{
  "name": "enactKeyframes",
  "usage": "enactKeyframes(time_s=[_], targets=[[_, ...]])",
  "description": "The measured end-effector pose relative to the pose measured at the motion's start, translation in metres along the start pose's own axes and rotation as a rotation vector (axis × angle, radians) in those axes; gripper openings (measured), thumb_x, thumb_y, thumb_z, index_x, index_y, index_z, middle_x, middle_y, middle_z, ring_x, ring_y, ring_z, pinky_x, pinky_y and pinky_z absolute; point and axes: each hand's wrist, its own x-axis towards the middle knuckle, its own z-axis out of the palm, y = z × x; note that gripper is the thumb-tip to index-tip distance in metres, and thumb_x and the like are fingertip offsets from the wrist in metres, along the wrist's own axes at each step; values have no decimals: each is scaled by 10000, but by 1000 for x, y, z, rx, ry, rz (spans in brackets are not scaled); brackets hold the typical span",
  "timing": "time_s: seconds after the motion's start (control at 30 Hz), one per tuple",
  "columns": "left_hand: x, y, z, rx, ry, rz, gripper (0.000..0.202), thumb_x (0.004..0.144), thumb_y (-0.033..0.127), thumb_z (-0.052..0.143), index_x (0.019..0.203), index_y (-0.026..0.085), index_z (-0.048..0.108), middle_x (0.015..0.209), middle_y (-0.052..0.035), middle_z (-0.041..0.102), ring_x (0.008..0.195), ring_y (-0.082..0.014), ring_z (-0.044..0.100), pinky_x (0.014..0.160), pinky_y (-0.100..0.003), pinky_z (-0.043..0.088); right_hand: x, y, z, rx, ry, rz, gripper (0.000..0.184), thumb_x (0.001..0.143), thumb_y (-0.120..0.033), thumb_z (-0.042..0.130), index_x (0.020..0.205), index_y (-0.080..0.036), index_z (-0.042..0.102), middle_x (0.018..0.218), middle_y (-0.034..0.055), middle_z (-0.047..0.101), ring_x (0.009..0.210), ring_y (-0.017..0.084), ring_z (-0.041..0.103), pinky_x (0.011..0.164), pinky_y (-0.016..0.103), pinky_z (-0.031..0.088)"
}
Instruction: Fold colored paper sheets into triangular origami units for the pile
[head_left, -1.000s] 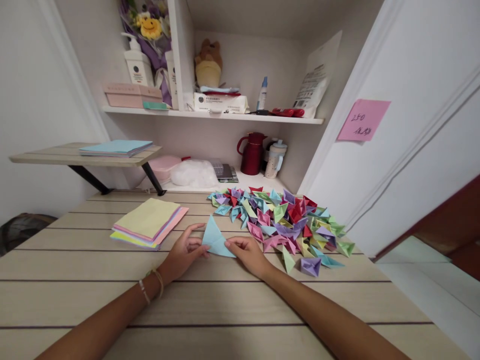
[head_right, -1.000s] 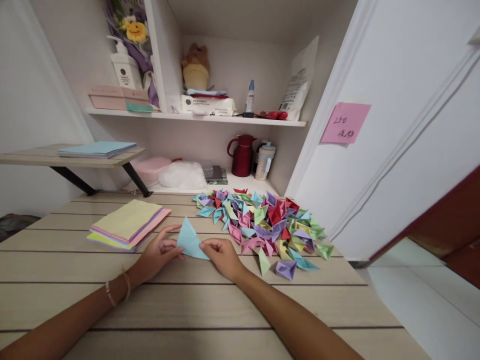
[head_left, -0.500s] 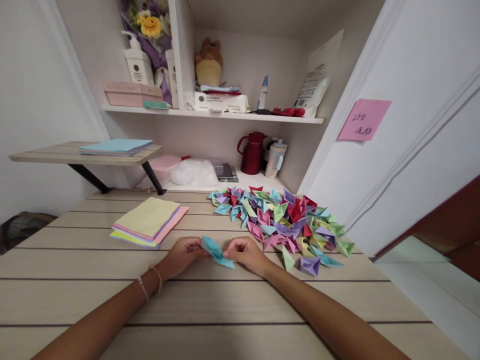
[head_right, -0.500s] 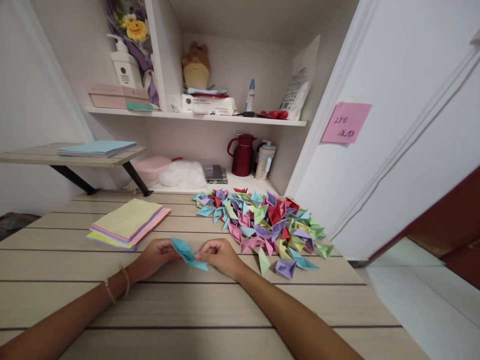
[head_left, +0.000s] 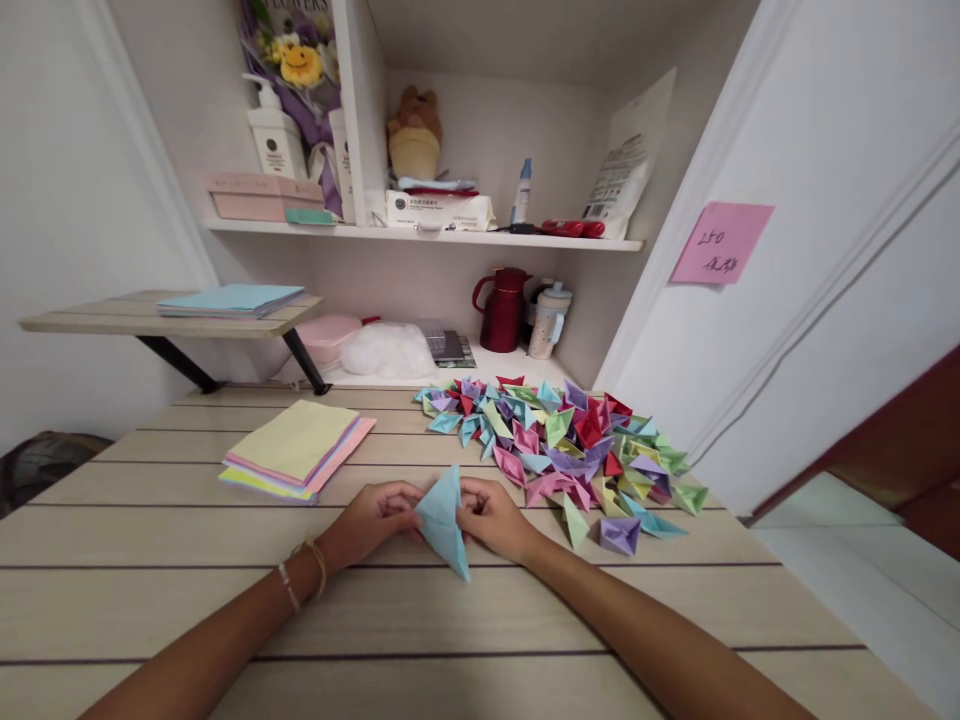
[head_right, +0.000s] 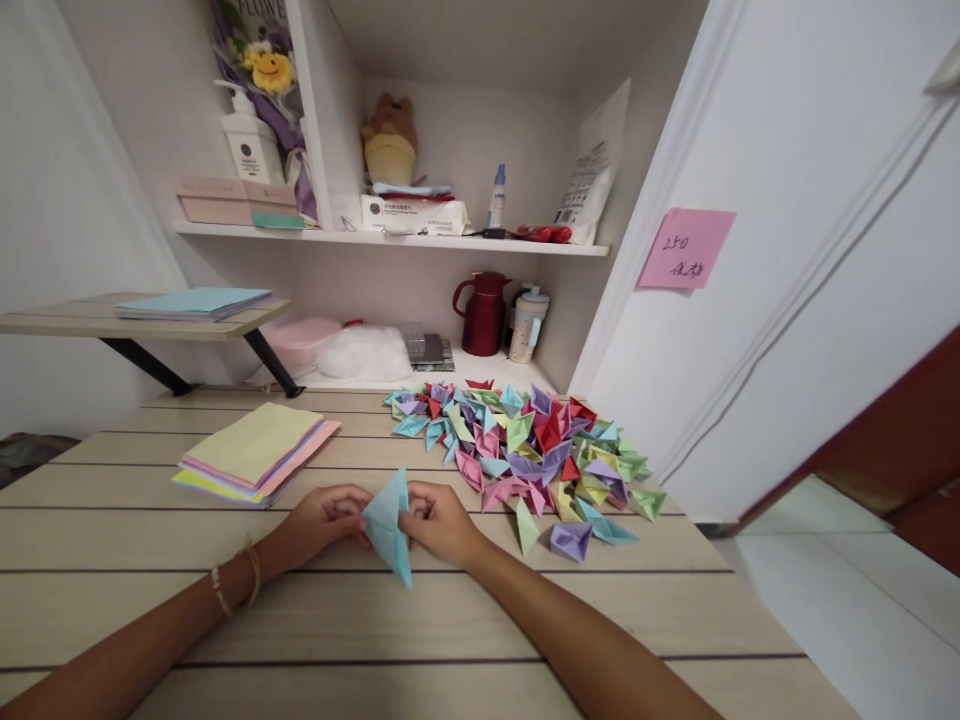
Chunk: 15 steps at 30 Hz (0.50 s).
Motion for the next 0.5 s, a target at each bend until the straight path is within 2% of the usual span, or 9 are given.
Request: enactKeyframes(time_s=[0.13, 0.23, 0.37, 0.5], targets=[[2, 3, 0, 24, 46, 20, 269, 725, 325, 616, 923, 147, 584, 596, 18, 615, 558, -118, 564, 546, -218, 421, -1, 1, 0, -8, 104, -82, 238, 785, -316, 541, 893, -148, 670, 617, 8, 611, 495, 105, 523, 472, 206, 442], [3, 6, -1, -17, 42, 10, 303, 745, 346, 593, 966, 142, 559, 667, -2, 628, 599, -119, 561, 570, -222, 419, -3, 1, -1, -158, 172, -162, 221, 795, -253, 525, 935, -182, 681, 687, 28, 650, 555, 126, 552, 526, 231, 465], [3, 9, -3, -46, 51, 7, 356, 737, 363, 600, 1000, 131, 539, 683, -7, 619, 593, -112, 550, 566, -219, 411, -6, -2, 0, -381, 159, -349, 267, 797, -147, 487, 965, -223, 680, 836, 56, 665, 715, 149, 585, 646, 257, 468], [3, 6, -2, -48, 80, 8, 427, 657, 313, 688, 1010, 160, 503, 652, 24, 599, 572, -101, 548, 540, -197, 394, -7, -2, 2, -411, 110, -375, 322, 742, -99, 518, 1001, -225, 661, 877, 55, 636, 650, 118, 565, 556, 210, 441]])
